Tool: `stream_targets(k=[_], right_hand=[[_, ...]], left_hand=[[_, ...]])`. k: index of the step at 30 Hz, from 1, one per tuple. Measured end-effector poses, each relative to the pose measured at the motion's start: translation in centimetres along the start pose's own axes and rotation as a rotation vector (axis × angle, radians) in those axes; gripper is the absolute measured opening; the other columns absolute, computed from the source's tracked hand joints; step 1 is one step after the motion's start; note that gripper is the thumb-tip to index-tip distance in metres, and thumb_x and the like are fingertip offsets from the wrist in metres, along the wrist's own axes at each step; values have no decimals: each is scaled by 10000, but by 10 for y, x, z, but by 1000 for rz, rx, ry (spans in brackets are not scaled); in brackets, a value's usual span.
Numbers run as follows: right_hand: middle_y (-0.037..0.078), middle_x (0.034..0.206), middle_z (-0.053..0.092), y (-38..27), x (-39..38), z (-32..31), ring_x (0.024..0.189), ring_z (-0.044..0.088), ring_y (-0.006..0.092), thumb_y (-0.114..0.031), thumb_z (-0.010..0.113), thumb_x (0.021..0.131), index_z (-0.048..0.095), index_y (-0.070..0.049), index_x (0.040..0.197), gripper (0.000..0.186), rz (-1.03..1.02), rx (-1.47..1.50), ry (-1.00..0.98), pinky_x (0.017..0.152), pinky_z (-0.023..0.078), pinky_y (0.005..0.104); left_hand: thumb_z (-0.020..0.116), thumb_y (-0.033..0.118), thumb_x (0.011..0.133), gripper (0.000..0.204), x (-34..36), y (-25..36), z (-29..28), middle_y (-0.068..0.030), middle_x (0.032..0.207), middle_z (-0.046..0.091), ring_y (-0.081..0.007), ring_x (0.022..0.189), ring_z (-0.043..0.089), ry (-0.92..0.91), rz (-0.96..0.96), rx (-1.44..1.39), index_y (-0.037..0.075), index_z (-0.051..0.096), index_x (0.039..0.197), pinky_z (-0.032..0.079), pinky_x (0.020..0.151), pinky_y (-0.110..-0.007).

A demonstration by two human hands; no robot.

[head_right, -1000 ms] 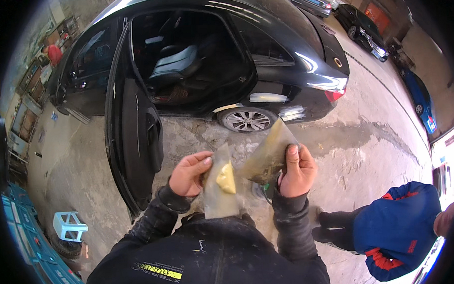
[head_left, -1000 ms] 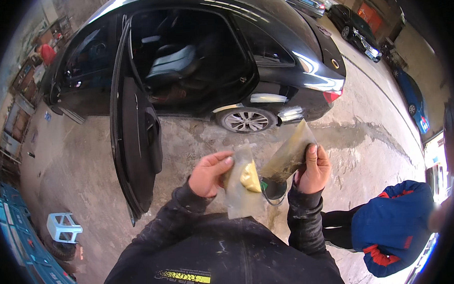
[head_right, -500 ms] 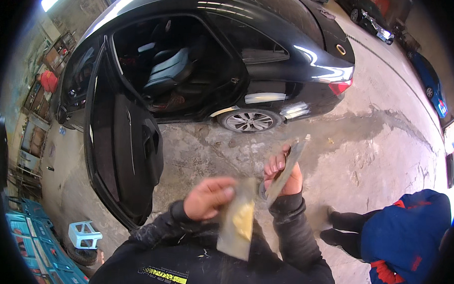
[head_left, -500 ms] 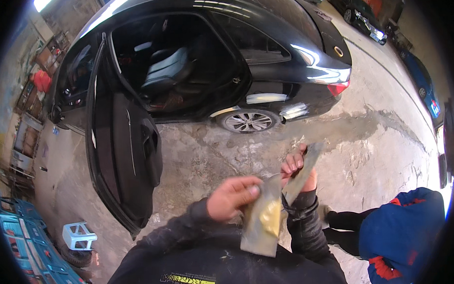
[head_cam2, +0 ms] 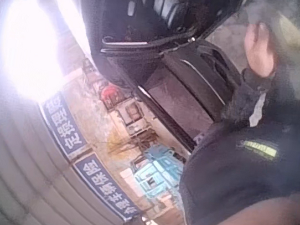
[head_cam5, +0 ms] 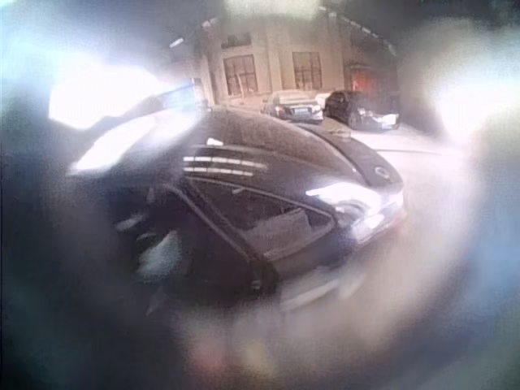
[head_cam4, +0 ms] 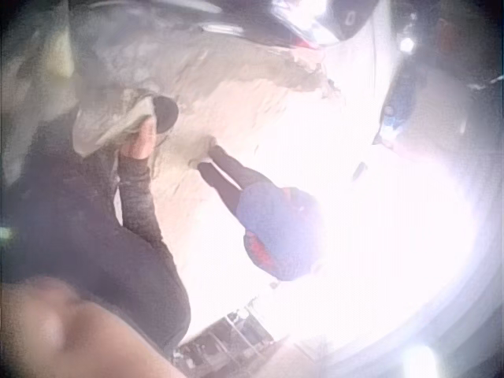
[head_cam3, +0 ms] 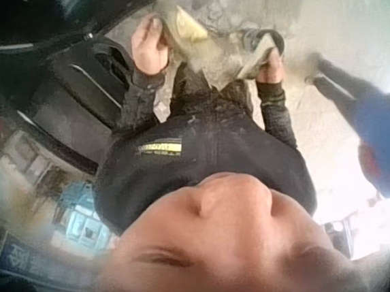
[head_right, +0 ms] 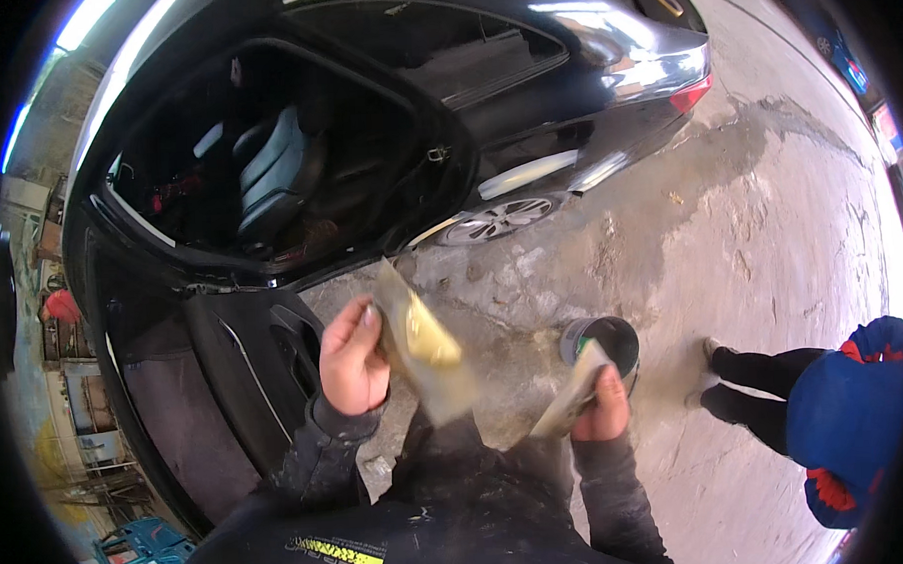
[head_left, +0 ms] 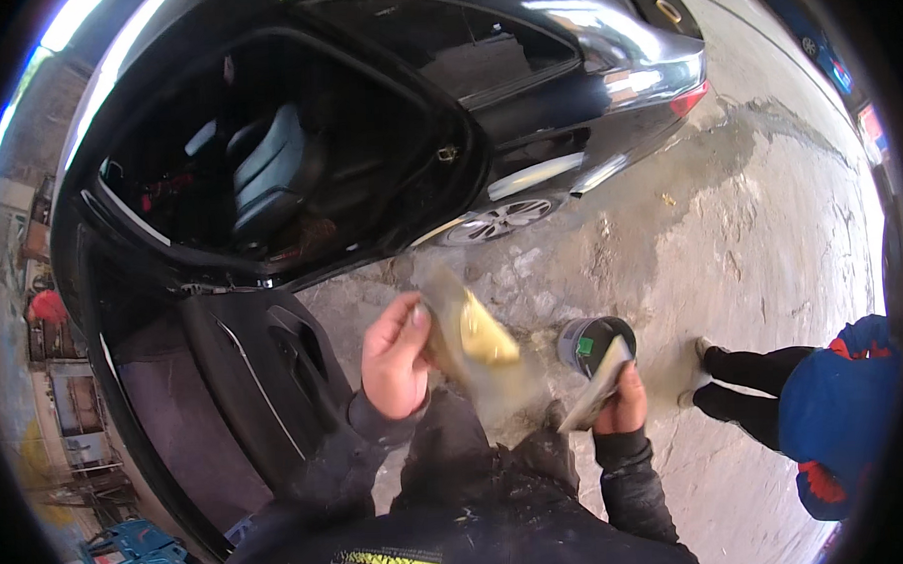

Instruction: The person holds a metal spreader with yellow body filler and applies it to the rear quarter panel of a black car, smoothing the material over a damaged area. The person repeatedly scoops filler onto the spreader and spreads it along the panel near the wheel arch.

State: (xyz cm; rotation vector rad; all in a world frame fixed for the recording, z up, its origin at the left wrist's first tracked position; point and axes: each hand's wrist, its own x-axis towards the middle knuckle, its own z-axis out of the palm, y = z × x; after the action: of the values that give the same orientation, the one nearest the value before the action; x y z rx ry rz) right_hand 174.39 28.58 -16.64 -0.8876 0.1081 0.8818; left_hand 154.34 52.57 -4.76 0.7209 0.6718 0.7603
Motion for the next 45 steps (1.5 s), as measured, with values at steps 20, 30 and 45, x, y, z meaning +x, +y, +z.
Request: stream_targets(k=[20, 30, 45], right_hand=[[90, 1161, 680, 1, 66, 232, 1041, 633, 322, -55, 747, 664, 737, -68, 1169, 505, -1201, -1290, -170, 892, 518, 447], [70, 977, 728, 65, 177, 112, 886, 681, 213, 28, 632, 714, 757, -60, 1136, 449, -808, -1130, -114, 801, 539, 316], [40, 982, 732, 120, 538, -69, 851, 638, 93, -56, 630, 936, 709, 39, 1224, 314, -1086, -561, 321, 797, 520, 233]], left_hand=[[434, 175, 1094, 272, 91, 0, 45, -134, 1129, 630, -134, 998, 582, 29, 645, 678, -51, 482, 1237, 478, 864, -255], [482, 221, 1092, 360, 219, -45, -69, -207, 1154, 609, -227, 1016, 650, 185, 943, 685, -60, 440, 1313, 573, 865, -311], [528, 189, 1065, 293, 352, -234, -319, -98, 1183, 604, -184, 1101, 542, 22, 584, 356, -20, 555, 1268, 410, 1015, -346]])
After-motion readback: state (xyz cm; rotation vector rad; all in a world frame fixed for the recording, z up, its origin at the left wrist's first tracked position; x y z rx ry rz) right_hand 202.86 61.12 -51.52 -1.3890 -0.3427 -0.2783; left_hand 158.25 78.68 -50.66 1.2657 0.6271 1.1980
